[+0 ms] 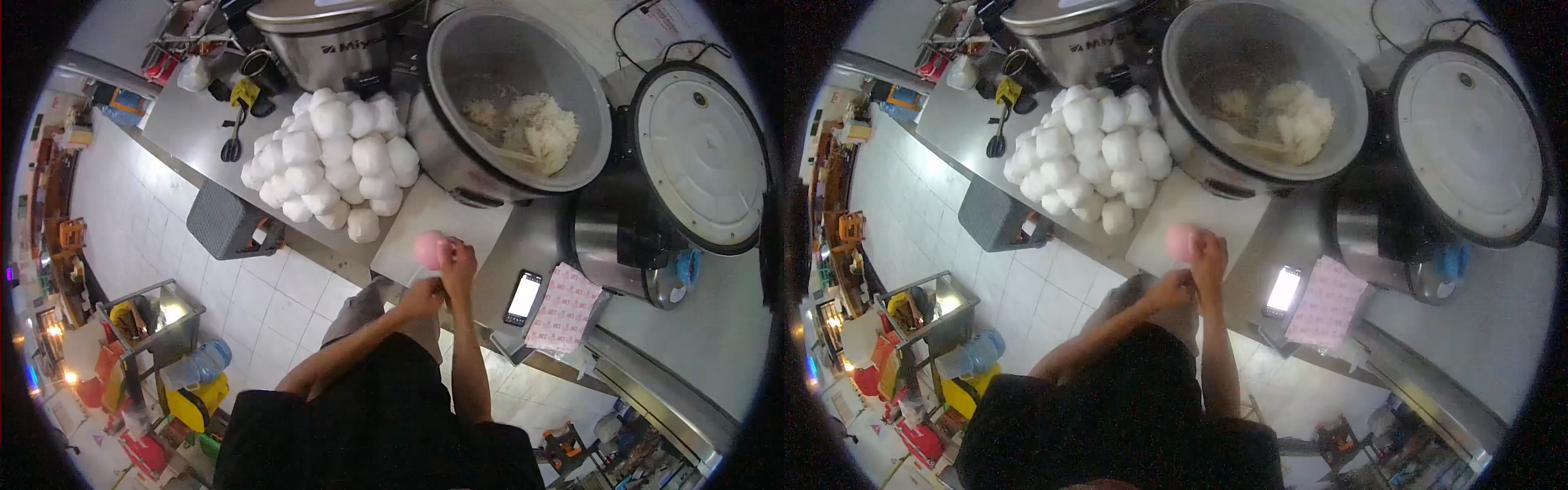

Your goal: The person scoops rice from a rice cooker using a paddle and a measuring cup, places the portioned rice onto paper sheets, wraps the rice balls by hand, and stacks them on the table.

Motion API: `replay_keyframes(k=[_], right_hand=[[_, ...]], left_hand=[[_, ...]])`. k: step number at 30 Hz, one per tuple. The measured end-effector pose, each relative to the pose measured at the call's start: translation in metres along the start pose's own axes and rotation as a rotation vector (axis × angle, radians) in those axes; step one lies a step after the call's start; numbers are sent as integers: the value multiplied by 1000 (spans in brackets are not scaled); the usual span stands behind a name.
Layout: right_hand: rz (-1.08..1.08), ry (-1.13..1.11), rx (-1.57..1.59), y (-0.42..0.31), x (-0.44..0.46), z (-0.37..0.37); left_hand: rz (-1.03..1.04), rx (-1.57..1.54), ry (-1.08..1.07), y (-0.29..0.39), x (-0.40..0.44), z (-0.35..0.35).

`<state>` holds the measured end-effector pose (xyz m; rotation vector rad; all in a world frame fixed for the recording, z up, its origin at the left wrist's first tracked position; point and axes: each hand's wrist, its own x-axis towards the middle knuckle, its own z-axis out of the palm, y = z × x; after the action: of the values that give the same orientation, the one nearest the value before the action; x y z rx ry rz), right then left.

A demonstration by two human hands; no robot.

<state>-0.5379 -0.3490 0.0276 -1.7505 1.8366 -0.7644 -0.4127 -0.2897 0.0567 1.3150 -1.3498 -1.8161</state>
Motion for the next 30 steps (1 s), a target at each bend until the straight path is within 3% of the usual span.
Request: replay_keyframes(k=[2, 5, 8, 11, 15, 19, 24, 27, 30], right_hand=[[-54, 98, -112, 20, -26, 31], [-16, 108, -103, -2, -33, 26], [5, 116, -136, -35, -24, 13], [-25, 3, -266, -34, -39, 21], [-117, -171, -294, -9, -25, 19], [-208, -406, -323, -1, 4, -17], [-218, -477, -261, 18, 24, -29], [-227, -327, -64, 15, 26, -29], [-265, -234, -169, -4, 24, -45]], left_hand=[[13, 330, 28, -55, 21, -3], [-40, 296, 81, -40, -17, -22], [-80, 395, 280, -42, -34, -52], [340, 729, 447, -52, -25, -73], [337, 1008, 285, -77, -25, -86], [268, 999, 216, -79, -26, -89], [267, 921, 245, -57, -31, -89], [259, 836, 244, -61, -30, -91], [256, 708, 301, -70, -24, -105]])
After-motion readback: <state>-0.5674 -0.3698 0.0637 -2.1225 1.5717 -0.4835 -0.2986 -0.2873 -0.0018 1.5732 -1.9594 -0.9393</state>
